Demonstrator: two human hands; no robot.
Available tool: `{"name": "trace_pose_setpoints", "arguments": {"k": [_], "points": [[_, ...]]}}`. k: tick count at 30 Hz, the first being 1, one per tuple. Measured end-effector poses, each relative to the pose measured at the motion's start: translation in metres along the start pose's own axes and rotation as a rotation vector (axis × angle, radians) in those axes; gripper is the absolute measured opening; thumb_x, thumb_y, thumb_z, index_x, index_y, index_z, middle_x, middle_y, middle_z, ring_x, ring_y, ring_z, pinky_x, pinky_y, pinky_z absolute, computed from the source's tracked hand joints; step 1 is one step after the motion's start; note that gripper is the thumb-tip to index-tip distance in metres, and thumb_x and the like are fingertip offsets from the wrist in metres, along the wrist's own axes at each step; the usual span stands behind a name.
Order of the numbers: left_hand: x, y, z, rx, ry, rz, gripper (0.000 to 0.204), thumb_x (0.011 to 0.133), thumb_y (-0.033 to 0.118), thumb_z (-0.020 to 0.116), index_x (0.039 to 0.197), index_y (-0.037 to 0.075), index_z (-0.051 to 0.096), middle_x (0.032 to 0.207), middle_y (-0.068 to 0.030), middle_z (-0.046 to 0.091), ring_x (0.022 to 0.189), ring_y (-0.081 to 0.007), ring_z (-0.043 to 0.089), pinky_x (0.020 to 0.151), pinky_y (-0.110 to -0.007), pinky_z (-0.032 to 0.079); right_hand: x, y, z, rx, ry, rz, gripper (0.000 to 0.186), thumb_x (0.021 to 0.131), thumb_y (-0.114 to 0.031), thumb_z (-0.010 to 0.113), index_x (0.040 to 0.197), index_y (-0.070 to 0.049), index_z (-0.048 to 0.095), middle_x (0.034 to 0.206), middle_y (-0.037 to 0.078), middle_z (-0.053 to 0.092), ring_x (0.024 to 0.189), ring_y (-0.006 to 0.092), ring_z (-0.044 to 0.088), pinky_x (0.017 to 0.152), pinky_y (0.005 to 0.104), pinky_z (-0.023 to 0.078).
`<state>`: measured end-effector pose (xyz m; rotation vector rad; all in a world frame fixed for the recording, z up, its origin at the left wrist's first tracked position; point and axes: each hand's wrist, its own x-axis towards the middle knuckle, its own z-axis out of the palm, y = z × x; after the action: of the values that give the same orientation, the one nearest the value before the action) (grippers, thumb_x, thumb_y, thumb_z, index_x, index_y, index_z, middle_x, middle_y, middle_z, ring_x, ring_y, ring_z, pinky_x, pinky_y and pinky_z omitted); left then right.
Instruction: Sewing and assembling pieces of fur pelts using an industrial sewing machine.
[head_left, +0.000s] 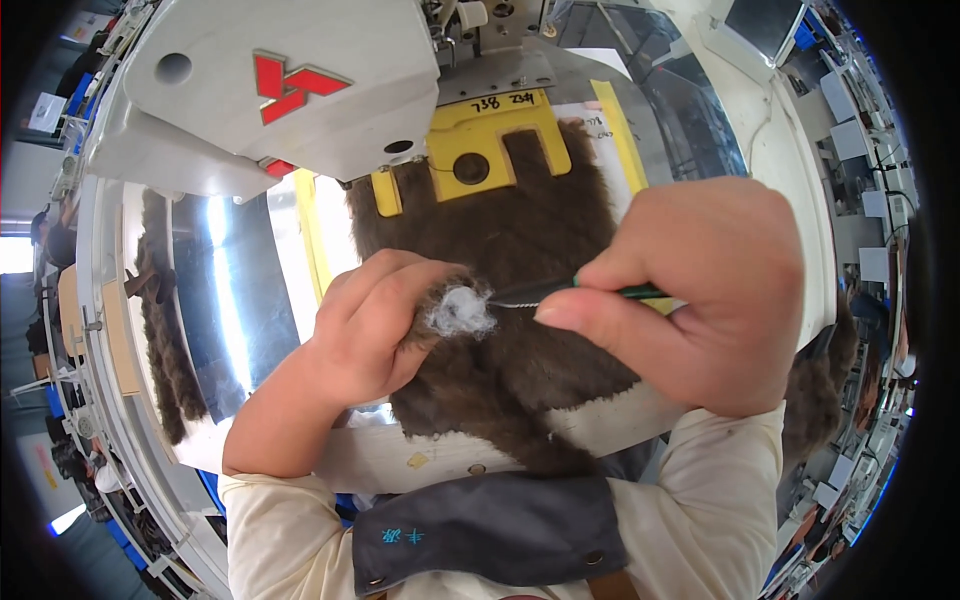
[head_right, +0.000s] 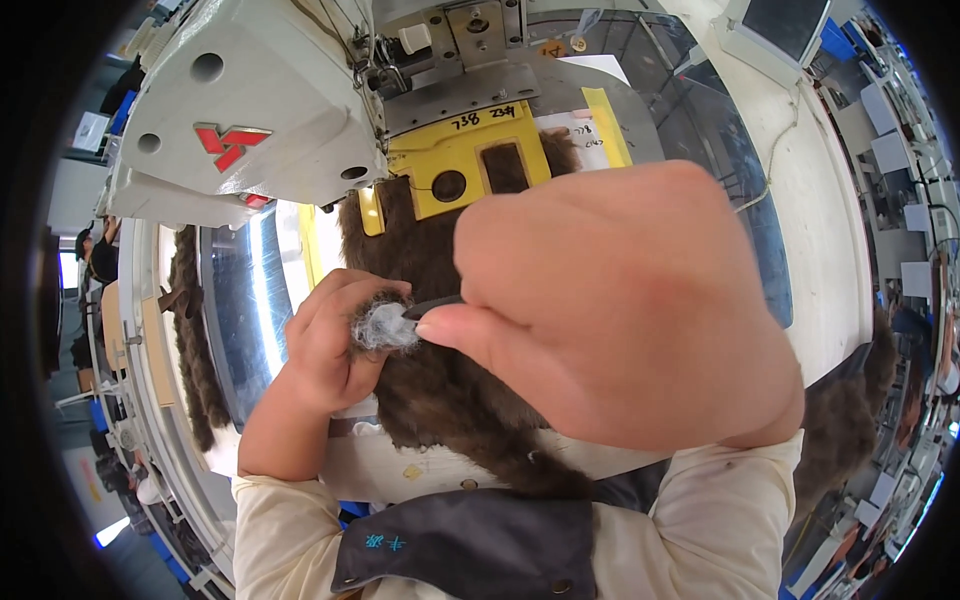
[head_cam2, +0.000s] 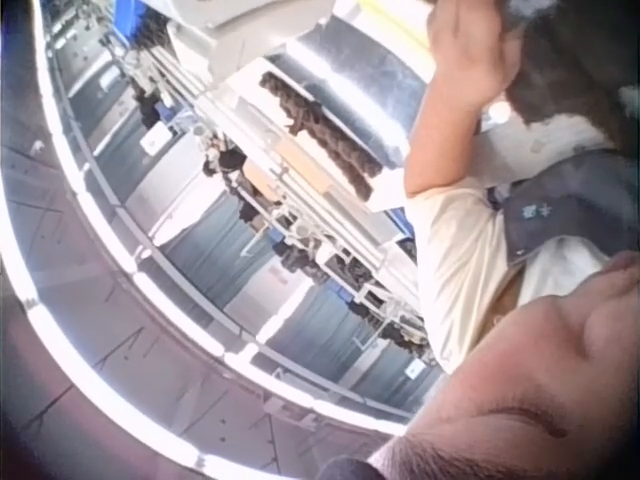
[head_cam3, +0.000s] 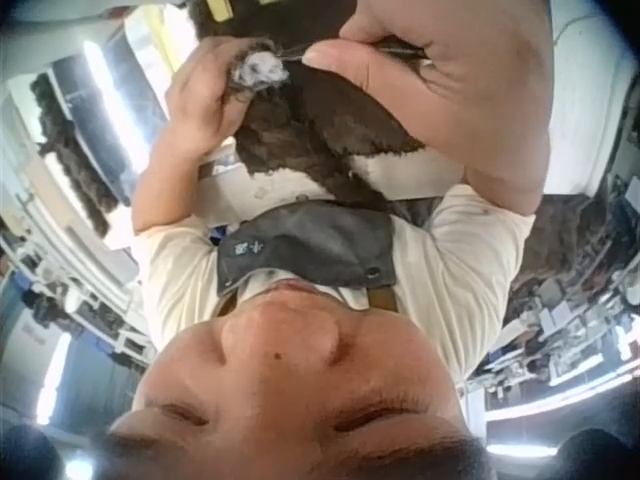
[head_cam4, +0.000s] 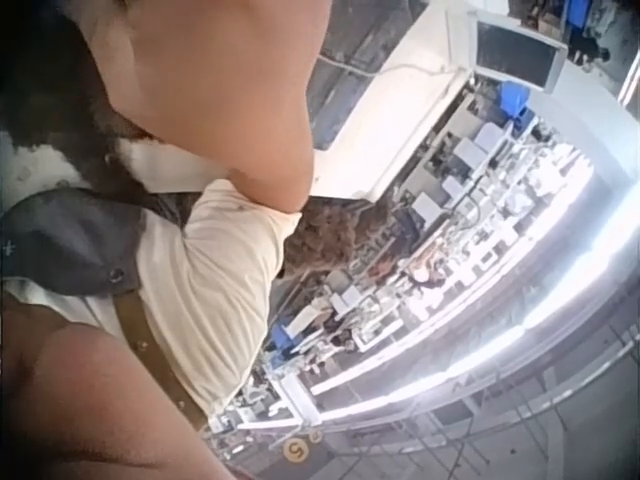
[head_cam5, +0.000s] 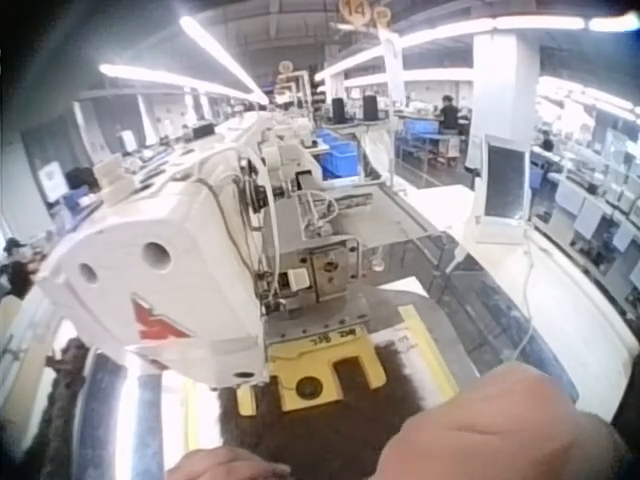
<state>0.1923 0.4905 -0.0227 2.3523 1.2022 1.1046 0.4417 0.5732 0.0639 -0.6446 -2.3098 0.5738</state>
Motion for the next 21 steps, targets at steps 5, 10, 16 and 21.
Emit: {"name": "trace_pose_setpoints", "arguments": {"k": [5, 10, 16, 21], "points": [[0.001, -0.004, 0.003, 0.009, 0.028, 0.056, 0.049, 0.070, 0.000, 0.074, 0.117, -0.006, 0.064, 0.097, -0.0182, 0.069, 0.077, -0.0327, 0.069, 0.065, -0.038, 0.056, 0.002, 0.004, 0.008, -0.005, -0.083, -0.024, 0.027, 0.064, -0.013, 0.092, 0.065, -0.007, 0.066, 0.057, 0.005, 0.053, 0.048, 0.0255, 0.052, 0.045, 0.0343, 0.034], [0.000, -0.001, 0.005, 0.006, 0.048, 0.068, 0.047, 0.072, 0.003, 0.078, 0.116, -0.006, 0.064, 0.097, -0.0181, 0.069, 0.077, -0.0328, 0.069, 0.063, -0.037, 0.056, 0.000, 0.005, 0.015, 0.020, -0.104, -0.045, 0.026, 0.069, -0.013, 0.090, 0.068, -0.007, 0.064, 0.058, 0.006, 0.053, 0.049, 0.0271, 0.052, 0.046, 0.0363, 0.038], [0.002, 0.001, 0.006, 0.030, 0.013, 0.055, 0.044, 0.076, 0.007, 0.080, 0.115, -0.005, 0.064, 0.097, -0.0178, 0.070, 0.079, -0.0336, 0.070, 0.064, -0.038, 0.057, 0.000, 0.004, 0.025, -0.007, -0.184, -0.038, 0.027, 0.074, -0.016, 0.087, 0.070, -0.008, 0.062, 0.060, 0.006, 0.055, 0.053, 0.0282, 0.056, 0.047, 0.0375, 0.041], [-0.001, 0.001, 0.004, 0.006, -0.008, 0.040, 0.044, 0.075, 0.002, 0.077, 0.116, -0.006, 0.064, 0.098, -0.0189, 0.069, 0.080, -0.0344, 0.069, 0.067, -0.038, 0.057, 0.002, 0.003, 0.020, -0.036, -0.171, -0.048, 0.026, 0.069, -0.016, 0.089, 0.068, -0.008, 0.064, 0.061, 0.006, 0.057, 0.052, 0.0273, 0.055, 0.047, 0.0378, 0.040]]}}
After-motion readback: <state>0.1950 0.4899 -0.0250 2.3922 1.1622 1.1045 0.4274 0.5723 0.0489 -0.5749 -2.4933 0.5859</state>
